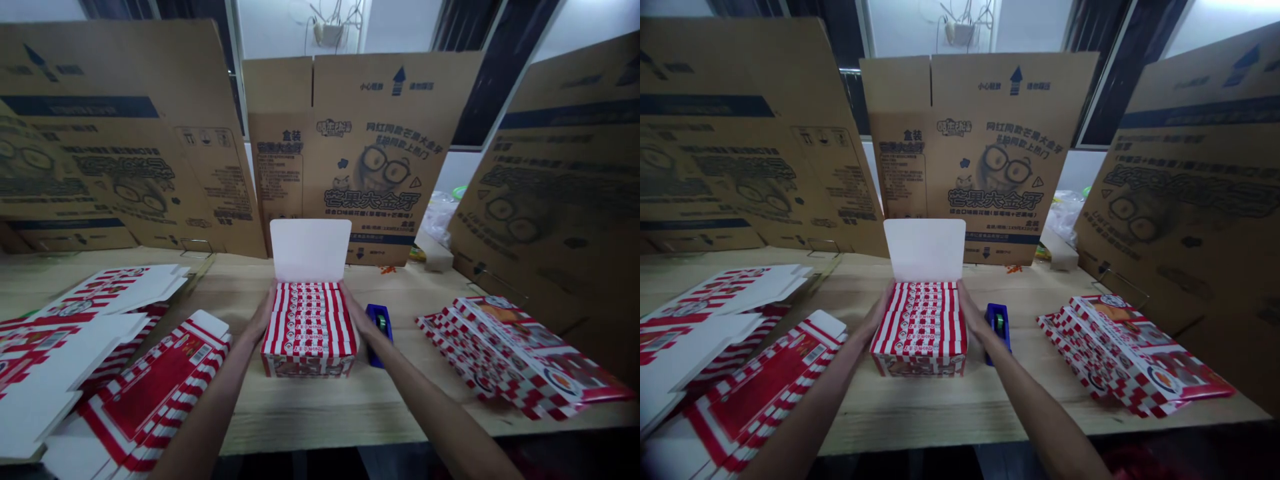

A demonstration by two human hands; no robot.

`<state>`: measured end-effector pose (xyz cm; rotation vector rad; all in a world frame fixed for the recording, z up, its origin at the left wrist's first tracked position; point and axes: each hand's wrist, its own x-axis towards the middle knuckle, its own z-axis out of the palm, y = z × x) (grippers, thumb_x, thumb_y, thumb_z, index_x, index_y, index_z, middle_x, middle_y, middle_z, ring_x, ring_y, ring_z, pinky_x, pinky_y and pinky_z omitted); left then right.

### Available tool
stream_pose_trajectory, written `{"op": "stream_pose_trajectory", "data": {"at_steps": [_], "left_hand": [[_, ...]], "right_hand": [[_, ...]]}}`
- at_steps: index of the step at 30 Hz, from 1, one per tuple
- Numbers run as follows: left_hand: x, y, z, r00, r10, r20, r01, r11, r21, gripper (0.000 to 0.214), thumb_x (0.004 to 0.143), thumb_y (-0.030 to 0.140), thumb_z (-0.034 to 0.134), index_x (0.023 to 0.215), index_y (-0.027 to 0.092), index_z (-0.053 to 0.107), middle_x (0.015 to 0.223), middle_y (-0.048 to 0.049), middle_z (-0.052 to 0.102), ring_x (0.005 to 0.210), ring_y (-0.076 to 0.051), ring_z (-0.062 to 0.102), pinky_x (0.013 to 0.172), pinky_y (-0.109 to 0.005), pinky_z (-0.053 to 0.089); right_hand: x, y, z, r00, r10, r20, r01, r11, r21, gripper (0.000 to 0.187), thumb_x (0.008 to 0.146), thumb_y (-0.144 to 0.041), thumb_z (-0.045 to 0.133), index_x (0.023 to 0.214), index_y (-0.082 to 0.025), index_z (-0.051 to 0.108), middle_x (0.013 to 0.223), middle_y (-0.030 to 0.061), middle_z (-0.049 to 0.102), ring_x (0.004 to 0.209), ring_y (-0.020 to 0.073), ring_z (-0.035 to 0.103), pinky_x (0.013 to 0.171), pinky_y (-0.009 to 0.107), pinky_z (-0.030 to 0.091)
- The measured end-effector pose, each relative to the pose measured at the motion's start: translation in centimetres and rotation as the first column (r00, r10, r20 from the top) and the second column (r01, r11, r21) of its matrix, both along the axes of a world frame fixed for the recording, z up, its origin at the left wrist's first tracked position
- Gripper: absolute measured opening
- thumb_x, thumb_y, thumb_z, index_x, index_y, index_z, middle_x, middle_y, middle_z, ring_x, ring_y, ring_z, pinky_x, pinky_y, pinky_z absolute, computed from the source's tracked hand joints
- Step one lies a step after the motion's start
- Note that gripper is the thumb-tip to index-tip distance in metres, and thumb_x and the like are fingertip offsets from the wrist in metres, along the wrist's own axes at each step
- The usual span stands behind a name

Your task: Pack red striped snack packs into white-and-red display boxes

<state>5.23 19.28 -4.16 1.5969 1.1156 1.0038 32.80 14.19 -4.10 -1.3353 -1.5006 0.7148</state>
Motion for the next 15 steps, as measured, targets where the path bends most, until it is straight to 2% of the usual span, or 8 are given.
{"op": "stream_pose_trajectory", "data": {"at_steps": [2,3,6,9,12,15], "left_hand": [[0.5,0.1,-0.2,0.966,0.023,-0.257,0.004,0.995,0.102,0.068,0.092,0.06,0.023,0.136,0.015,0.047,0.153,-0.0116,0.034,0.145,-0.026,0.02,0.119,-0.045,0.02],[0.8,0.1,-0.3,0.942,0.034,-0.335,0.009,0.992,0.125,0.069,0.09,0.061,0.028,0.137,0.013,0.046,0.155,-0.0125,0.03,0.146,-0.027,0.016,0.119,-0.046,0.017],[1.1,-0.1,-0.3,0.89,0.055,-0.453,0.009,0.991,0.137,0.075,0.086,0.063,0.041,0.14,0.012,0.043,0.156,-0.0154,0.025,0.146,-0.033,0.011,0.117,-0.055,0.011],[1.2,-0.3,0.0,0.815,0.077,-0.574,0.013,0.988,0.151,0.072,0.087,0.062,0.04,0.143,0.017,0.039,0.156,-0.0137,0.024,0.146,-0.036,0.011,0.113,-0.063,0.011],[1.4,-0.6,0.3,0.762,0.075,-0.644,0.027,0.989,0.147,0.068,0.09,0.059,0.035,0.144,0.018,0.037,0.157,-0.0133,0.023,0.145,-0.034,0.019,0.113,-0.059,0.018],[1.8,-0.9,0.2,0.788,0.082,-0.611,0.003,0.991,0.137,0.068,0.09,0.059,0.037,0.143,0.016,0.038,0.157,-0.0142,0.024,0.144,-0.034,0.022,0.113,-0.056,0.022]], "right_hand": [[-0.6,0.0,-1.1,0.992,0.068,0.104,-0.058,0.993,-0.098,0.082,0.09,-0.071,0.015,0.151,-0.017,0.025,0.159,0.0079,0.018,0.147,0.0198,0.014,0.12,0.044,0.015],[-1.0,0.1,-1.2,0.981,0.074,0.177,-0.052,0.99,-0.128,0.083,0.09,-0.07,0.015,0.151,-0.014,0.024,0.159,0.0092,0.014,0.147,0.0201,0.011,0.12,0.043,0.013],[-1.8,0.1,-0.4,0.903,0.065,0.425,0.017,0.982,-0.187,0.079,0.092,-0.066,0.02,0.151,-0.014,0.024,0.159,0.0101,0.015,0.148,0.0244,0.009,0.119,0.049,0.01],[-1.9,-0.1,0.8,0.807,0.084,0.585,0.039,0.98,-0.195,0.073,0.093,-0.063,0.027,0.151,-0.02,0.023,0.159,0.0092,0.018,0.146,0.0293,0.014,0.115,0.06,0.009],[-1.9,0.0,0.9,0.786,0.104,0.609,0.018,0.981,-0.192,0.072,0.093,-0.062,0.029,0.151,-0.02,0.023,0.158,0.0102,0.019,0.145,0.0304,0.017,0.114,0.06,0.012],[-1.7,0.5,0.2,0.841,0.131,0.525,-0.024,0.978,-0.205,0.073,0.093,-0.06,0.03,0.151,-0.015,0.024,0.158,0.0116,0.018,0.146,0.0283,0.016,0.116,0.054,0.017]]}}
